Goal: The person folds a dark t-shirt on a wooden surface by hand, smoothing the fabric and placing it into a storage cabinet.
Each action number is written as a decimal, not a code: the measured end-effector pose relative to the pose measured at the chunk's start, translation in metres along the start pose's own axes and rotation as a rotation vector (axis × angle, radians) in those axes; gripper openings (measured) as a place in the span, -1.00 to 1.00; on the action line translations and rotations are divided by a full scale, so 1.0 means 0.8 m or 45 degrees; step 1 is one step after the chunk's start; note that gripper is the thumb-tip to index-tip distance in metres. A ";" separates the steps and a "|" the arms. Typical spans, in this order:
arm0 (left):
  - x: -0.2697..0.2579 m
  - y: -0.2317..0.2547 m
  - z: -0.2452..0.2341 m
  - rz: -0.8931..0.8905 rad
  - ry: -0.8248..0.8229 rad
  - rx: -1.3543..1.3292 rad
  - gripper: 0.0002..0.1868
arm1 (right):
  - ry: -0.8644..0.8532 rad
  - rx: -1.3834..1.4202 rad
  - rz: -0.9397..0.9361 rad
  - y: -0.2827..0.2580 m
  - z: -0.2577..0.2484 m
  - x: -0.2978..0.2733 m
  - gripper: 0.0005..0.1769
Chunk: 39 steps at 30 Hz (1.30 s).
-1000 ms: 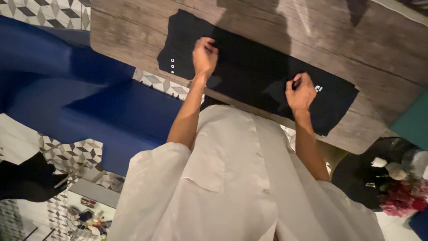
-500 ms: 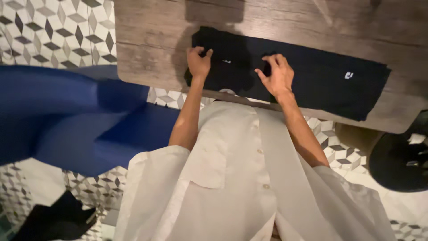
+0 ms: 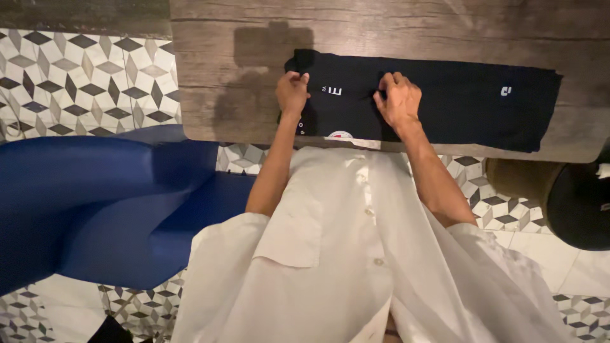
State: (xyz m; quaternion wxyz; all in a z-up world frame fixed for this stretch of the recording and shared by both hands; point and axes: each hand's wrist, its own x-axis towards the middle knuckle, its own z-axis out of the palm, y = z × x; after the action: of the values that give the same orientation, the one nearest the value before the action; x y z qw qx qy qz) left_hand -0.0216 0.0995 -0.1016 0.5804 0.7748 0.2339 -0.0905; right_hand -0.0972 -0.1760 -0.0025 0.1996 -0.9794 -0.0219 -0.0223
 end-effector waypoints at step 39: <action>-0.112 0.060 -0.006 1.229 -0.575 1.443 -0.20 | -0.153 0.013 0.749 0.078 0.012 -0.103 -0.14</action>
State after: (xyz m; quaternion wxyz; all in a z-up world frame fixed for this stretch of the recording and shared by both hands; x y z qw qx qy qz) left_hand -0.0781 0.0709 -0.0218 0.1045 0.9321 -0.3351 -0.0891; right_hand -0.1760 -0.2323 -0.0395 0.2008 -0.9423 0.2508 0.0947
